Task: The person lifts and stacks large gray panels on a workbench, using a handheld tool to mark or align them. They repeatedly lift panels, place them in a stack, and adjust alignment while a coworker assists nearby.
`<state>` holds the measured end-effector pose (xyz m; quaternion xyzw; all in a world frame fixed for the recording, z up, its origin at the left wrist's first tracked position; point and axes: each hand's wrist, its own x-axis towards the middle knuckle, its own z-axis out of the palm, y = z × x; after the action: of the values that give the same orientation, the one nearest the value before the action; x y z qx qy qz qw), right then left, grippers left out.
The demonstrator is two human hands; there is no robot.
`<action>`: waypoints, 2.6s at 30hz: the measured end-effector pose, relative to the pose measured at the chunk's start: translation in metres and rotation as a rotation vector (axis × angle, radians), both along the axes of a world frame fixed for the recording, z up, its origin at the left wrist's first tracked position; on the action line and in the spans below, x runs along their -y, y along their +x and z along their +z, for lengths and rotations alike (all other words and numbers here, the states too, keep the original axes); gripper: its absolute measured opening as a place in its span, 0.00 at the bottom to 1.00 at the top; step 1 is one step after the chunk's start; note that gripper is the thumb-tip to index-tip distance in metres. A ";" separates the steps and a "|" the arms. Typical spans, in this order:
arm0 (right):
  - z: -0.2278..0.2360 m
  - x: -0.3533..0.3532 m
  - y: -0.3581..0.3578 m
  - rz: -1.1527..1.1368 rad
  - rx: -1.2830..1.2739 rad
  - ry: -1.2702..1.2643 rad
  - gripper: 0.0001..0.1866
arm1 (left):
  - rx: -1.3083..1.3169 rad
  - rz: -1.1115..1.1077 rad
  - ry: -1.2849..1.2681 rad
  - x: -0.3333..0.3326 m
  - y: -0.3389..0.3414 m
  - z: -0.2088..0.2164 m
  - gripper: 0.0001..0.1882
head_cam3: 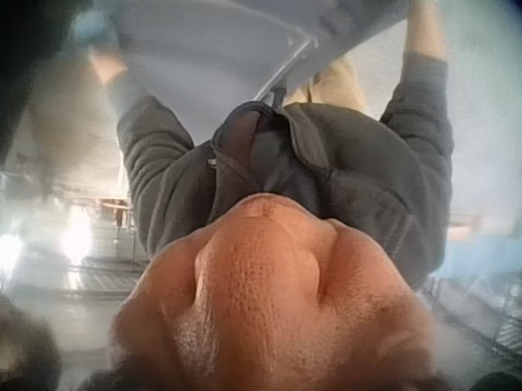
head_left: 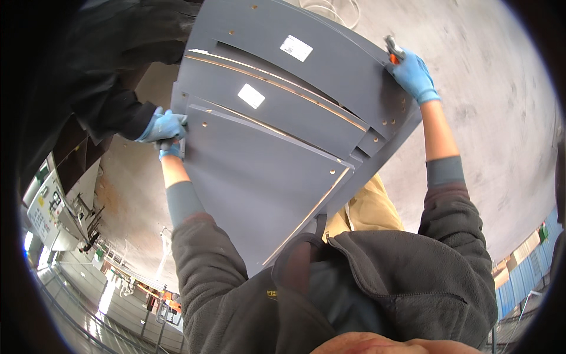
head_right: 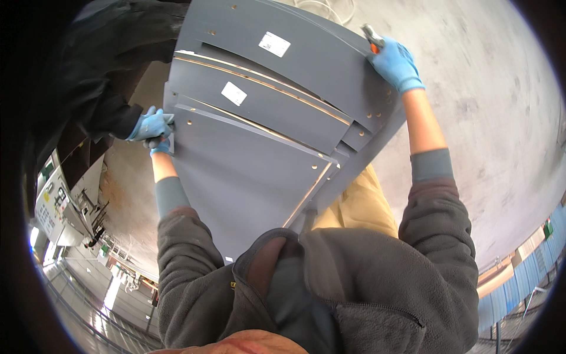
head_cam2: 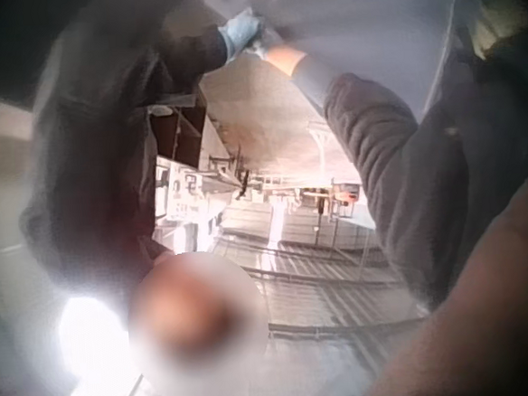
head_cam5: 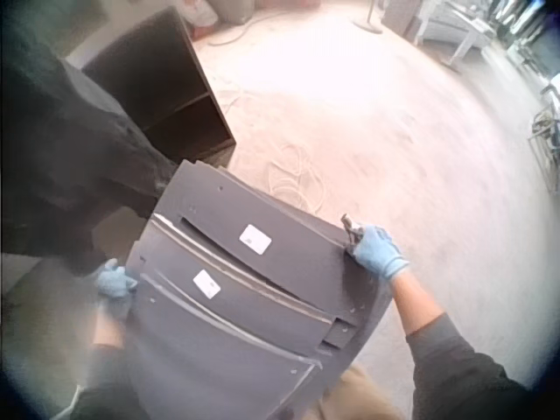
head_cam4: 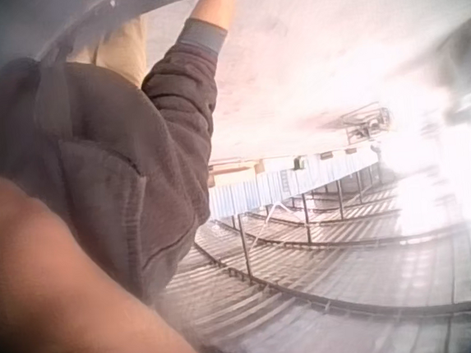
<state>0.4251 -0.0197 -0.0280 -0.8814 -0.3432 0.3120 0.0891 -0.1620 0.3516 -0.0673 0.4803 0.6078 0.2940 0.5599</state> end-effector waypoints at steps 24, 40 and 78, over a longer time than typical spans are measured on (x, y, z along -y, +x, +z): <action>-0.039 -0.196 -0.041 0.351 -0.056 0.182 0.16 | -1.162 -0.292 0.361 0.262 0.040 0.025 0.52; -0.031 -0.023 -0.025 -0.126 -0.228 0.317 0.07 | -0.905 0.351 0.467 0.158 0.006 0.069 0.46; 0.012 0.088 -0.103 -0.160 -0.265 0.356 0.11 | -0.483 0.747 0.270 0.174 -0.163 0.140 0.50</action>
<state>0.3223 -0.1073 -0.0157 -0.8276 -0.3074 0.3515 0.3116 -0.3249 0.1774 0.0724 0.3519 0.8082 0.4319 0.1907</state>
